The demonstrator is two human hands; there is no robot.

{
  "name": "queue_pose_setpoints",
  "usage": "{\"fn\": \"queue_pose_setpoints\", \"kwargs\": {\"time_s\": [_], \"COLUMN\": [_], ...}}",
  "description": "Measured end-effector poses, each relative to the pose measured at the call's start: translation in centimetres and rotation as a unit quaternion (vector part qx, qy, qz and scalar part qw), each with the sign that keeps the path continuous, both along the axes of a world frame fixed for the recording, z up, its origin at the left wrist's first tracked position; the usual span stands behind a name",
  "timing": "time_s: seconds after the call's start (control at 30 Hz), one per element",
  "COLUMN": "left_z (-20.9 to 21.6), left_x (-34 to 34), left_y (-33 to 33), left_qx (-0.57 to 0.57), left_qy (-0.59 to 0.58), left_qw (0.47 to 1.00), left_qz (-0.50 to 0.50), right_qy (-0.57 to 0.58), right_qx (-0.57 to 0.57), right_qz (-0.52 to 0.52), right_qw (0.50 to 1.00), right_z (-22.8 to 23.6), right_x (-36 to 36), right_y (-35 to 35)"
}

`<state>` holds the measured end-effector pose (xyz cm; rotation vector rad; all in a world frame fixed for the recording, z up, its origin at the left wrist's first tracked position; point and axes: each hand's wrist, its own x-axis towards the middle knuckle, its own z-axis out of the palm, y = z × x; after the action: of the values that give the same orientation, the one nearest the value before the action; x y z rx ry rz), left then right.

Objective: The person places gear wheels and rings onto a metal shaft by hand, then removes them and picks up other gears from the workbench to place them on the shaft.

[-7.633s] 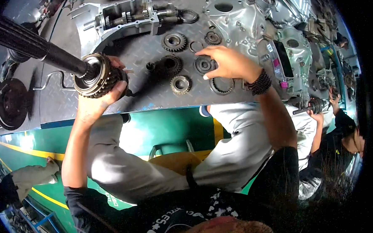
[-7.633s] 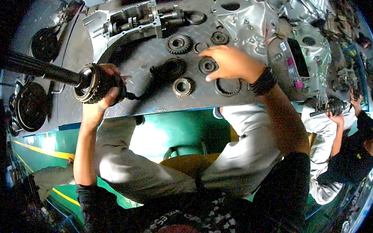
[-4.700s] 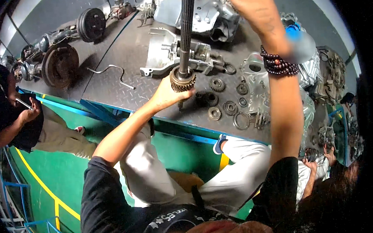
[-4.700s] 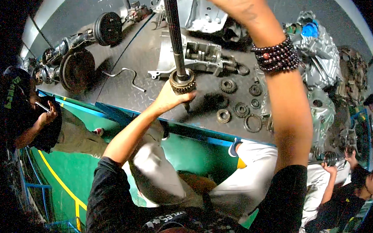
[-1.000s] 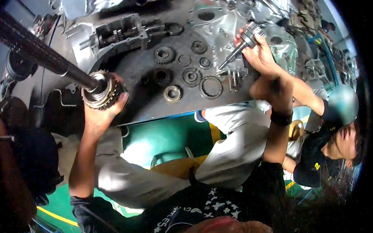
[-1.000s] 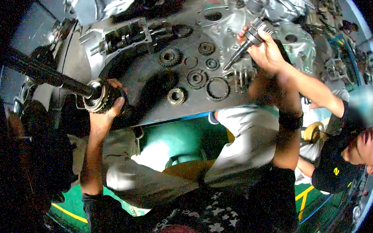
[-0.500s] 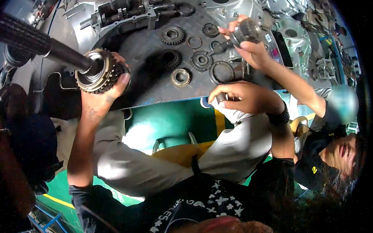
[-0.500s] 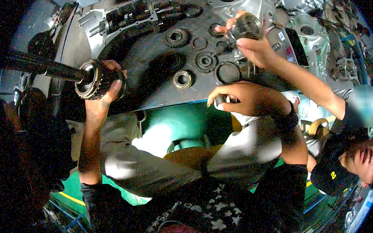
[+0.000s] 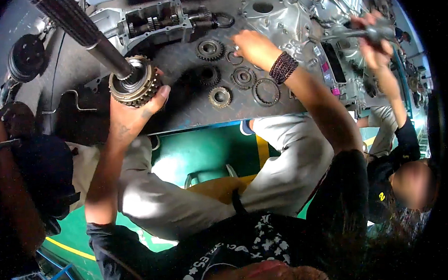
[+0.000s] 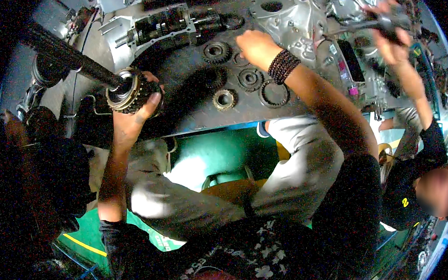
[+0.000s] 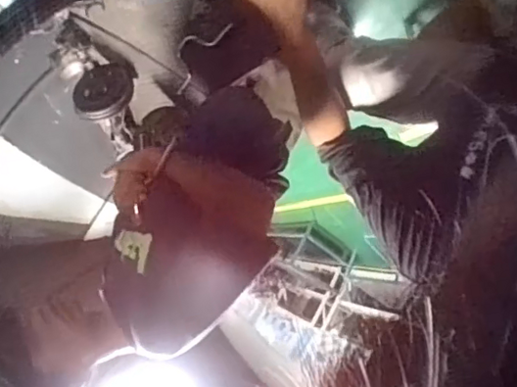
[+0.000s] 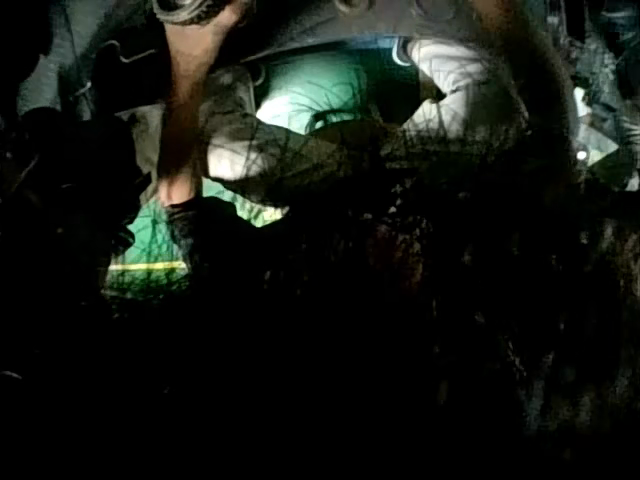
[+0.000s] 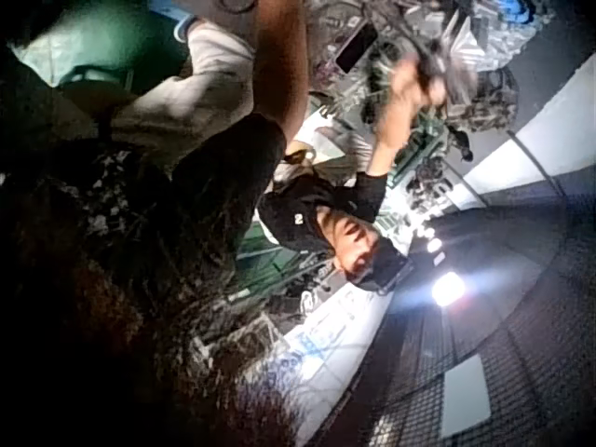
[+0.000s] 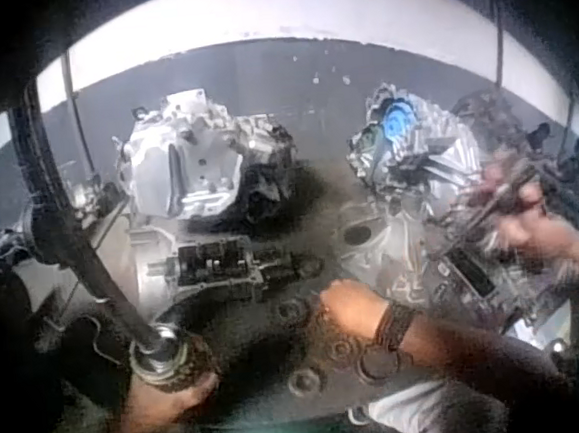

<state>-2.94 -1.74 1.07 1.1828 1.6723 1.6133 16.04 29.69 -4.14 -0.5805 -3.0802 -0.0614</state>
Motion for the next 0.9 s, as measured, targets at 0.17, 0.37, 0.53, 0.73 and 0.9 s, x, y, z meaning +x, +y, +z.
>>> {"fn": "queue_pose_setpoints", "kwargs": {"time_s": [0.17, 0.37, 0.53, 0.73, 0.9], "left_z": [-0.2, 0.9, 0.9, 0.7, 1.6], "left_x": [-0.9, -0.1, -0.4, -0.1, 1.2], "left_y": [-1.3, -0.1, -1.0, -1.1, 0.0], "left_qx": [-0.005, 0.02, 0.011, 0.031, 0.006], "left_qy": [0.034, 0.041, -0.003, 0.007, 0.011], "left_qw": [0.999, 0.999, 1.0, 0.999, 1.0], "left_qz": [0.025, -0.005, -0.011, -0.011, 0.02], "right_qy": [0.157, 0.017, 0.053, 0.07, 0.431], "right_qx": [-0.026, -0.081, -0.124, -0.293, -0.808], "right_qz": [-0.014, -0.044, 0.048, -0.054, -0.032], "right_qw": [0.987, 0.996, 0.99, 0.952, 0.401], "right_z": [0.0, 0.8, 0.0, 4.0, 11.7], "right_x": [0.7, 4.7, 5.0, 4.6, 5.6], "right_y": [-2.2, -10.1, -7.2, -4.7, -6.8]}}
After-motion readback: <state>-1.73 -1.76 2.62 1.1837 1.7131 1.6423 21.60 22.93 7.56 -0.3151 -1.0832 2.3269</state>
